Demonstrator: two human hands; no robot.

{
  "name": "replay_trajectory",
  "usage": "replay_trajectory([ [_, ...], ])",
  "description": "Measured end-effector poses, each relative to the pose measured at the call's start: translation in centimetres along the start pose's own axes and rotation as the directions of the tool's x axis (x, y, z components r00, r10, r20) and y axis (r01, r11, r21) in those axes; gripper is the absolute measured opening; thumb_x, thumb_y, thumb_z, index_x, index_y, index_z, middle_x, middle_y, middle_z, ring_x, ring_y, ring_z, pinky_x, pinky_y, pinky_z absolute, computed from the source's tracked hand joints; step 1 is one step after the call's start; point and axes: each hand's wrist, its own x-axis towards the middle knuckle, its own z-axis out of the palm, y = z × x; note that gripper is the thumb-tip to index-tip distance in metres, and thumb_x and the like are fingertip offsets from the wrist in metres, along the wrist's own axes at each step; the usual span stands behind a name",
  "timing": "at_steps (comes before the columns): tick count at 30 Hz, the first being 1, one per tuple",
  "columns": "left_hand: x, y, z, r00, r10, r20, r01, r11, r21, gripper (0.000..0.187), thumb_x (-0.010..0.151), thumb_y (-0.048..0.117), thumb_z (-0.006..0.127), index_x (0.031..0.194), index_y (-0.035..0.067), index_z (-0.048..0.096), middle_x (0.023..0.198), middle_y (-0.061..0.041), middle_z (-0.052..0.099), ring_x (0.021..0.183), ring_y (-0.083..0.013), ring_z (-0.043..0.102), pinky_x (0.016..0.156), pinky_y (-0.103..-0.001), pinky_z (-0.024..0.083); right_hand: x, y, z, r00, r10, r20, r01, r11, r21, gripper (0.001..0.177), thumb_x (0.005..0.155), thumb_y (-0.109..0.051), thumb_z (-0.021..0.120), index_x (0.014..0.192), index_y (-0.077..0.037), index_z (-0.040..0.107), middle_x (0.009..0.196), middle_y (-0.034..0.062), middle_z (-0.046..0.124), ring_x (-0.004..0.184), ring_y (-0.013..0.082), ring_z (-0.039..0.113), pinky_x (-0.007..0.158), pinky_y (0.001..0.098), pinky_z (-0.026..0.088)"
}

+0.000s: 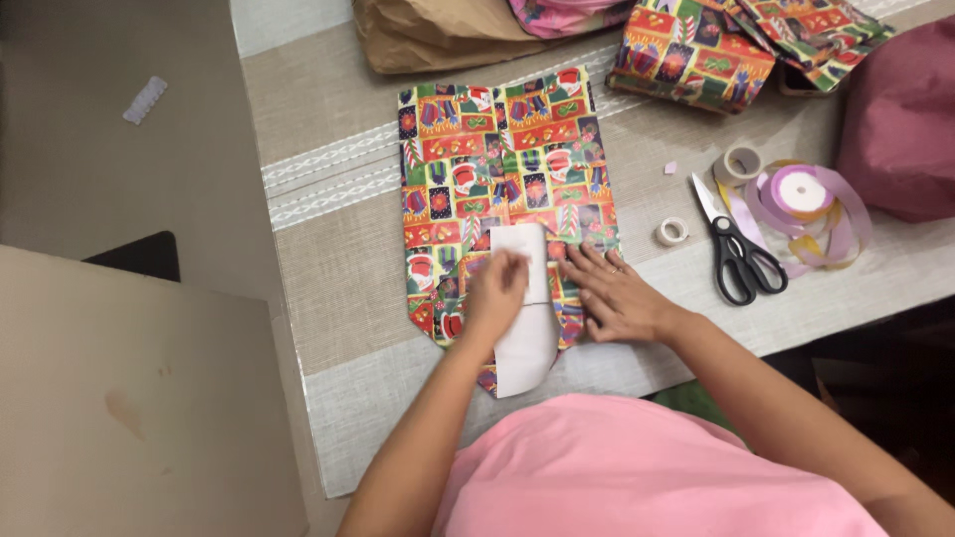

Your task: The person wraps a rectangular gift with Christmas-themed wrapping paper. They use scissors to cut pieces of clear tape and apply them to secure the paper along the edges and corners. The person folds the paper neatly and smooths it down, completing the wrapping process.

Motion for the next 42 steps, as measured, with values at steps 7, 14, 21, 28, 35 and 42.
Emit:
replay_trajectory([
  [7, -6.8, 1.3, 2.2, 0.819, -0.363, 0.445, 0.329, 0.931, 0.156, 0.058, 0.098, 0.060, 0.059, 0.095, 0.003, 0.073, 0.082, -0.013, 0.070, 0.078, -0.0247, 0.066, 0.074, -0.038, 0.053, 0.1, 0.9, 0.3, 0.997, 0.016, 0.075, -0.024, 0.994, 0.107, 0.083, 0.088, -0.030, 0.052, 0.161, -0.009, 0.019, 0.171, 0.0164, 0.016, 0.158, 0.0373, 0.007, 0.123, 0.0578, 0.007],
  [14, -8.5, 0.4, 2.8, 0.931, -0.014, 0.366, -0.090, 0.960, 0.267, 0.050, 0.084, 0.051, 0.074, 0.072, 0.004, 0.082, 0.091, -0.014, 0.073, 0.089, -0.0310, 0.066, 0.081, -0.041, 0.053, 0.3, 1.8, 0.6, 0.992, 0.050, 0.118, -0.063, 0.992, 0.109, 0.096, 0.081, -0.034, 0.054, 0.162, -0.006, 0.012, 0.169, 0.0170, 0.015, 0.157, 0.0348, 0.006, 0.124, 0.0552, 0.005],
  [21, -9.0, 2.9, 4.2, 0.976, -0.207, 0.061, 0.167, 0.903, 0.397, 0.052, 0.081, 0.059, 0.075, 0.087, 0.007, 0.078, 0.084, -0.011, 0.075, 0.082, -0.0310, 0.073, 0.073, -0.041, 0.056, 0.3, 1.9, 0.9, 0.994, 0.097, 0.042, -0.101, 0.989, 0.110, 0.088, 0.087, -0.032, 0.051, 0.163, -0.008, 0.015, 0.168, 0.0195, 0.025, 0.157, 0.0352, 0.019, 0.126, 0.0524, 0.013],
  [28, -4.4, 1.7, 6.3, 0.863, -0.363, 0.353, 0.411, 0.909, -0.072, 0.039, 0.085, 0.032, 0.076, 0.106, -0.001, 0.068, 0.085, -0.011, 0.071, 0.071, -0.0214, 0.065, 0.067, -0.039, 0.051, 0.0, 3.3, -0.5, 0.996, 0.070, -0.047, -0.025, 0.774, 0.633, 0.091, 0.093, -0.038, 0.050, 0.165, -0.008, 0.004, 0.164, 0.0203, 0.035, 0.151, 0.0332, 0.036, 0.121, 0.0388, 0.027],
  [35, -3.1, 0.6, 7.4, 0.799, -0.269, 0.538, 0.550, 0.688, -0.474, 0.041, 0.081, 0.002, 0.063, 0.121, 0.002, 0.056, 0.094, -0.008, 0.066, 0.079, -0.0169, 0.063, 0.069, -0.031, 0.052, -0.2, 2.9, -0.2, 0.975, 0.214, -0.063, -0.025, 0.387, 0.922, 0.077, 0.106, -0.056, 0.021, 0.166, -0.010, 0.005, 0.162, 0.0138, 0.043, 0.153, 0.0267, 0.034, 0.125, 0.0375, 0.020],
  [42, -1.8, -1.0, 8.6, 0.764, -0.267, 0.588, 0.624, 0.540, -0.565, 0.032, 0.083, 0.000, 0.064, 0.113, 0.005, 0.057, 0.090, -0.005, 0.065, 0.076, -0.0146, 0.064, 0.065, -0.029, 0.052, 0.0, 2.8, 0.3, 0.955, 0.296, -0.036, -0.023, 0.195, 0.981, 0.074, 0.107, -0.053, 0.011, 0.166, -0.009, 0.008, 0.160, 0.0120, 0.045, 0.152, 0.0247, 0.036, 0.126, 0.0378, 0.020],
])
